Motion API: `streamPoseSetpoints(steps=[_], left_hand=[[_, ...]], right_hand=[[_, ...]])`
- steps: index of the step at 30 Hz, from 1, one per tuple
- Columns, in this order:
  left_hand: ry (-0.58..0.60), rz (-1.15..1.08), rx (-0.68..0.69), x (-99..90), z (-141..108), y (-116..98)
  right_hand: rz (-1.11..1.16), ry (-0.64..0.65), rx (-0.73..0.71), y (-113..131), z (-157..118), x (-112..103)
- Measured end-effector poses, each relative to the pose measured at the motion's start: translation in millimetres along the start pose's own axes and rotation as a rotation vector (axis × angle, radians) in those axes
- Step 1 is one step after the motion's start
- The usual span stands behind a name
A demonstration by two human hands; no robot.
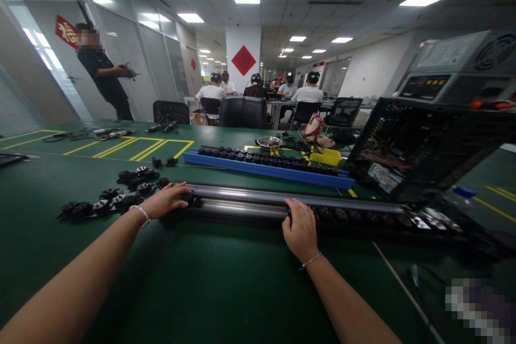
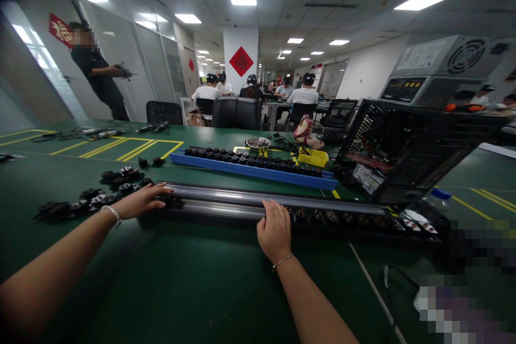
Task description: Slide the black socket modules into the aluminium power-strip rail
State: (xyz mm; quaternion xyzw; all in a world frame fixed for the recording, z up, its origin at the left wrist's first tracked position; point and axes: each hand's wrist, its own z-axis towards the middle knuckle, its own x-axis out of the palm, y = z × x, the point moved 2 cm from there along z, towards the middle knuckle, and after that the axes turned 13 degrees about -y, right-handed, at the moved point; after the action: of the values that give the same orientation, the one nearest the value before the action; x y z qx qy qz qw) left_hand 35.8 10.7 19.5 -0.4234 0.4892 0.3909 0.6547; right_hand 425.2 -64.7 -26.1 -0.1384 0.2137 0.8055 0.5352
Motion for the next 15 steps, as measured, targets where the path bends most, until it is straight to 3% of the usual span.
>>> streamPoseSetpoints(steps=[7,15], left_hand=[[-0.023,-0.005,-0.073,-2.1,-4.5,14.5],[-0.064,-0.085,-0.126,-13.5,-13.7,15.8]], right_hand=[[-0.010,0.000,-0.012,-0.4,-0.5,0.6],[-0.006,-0.001,-0.006,-1.1,-1.0,1.5]])
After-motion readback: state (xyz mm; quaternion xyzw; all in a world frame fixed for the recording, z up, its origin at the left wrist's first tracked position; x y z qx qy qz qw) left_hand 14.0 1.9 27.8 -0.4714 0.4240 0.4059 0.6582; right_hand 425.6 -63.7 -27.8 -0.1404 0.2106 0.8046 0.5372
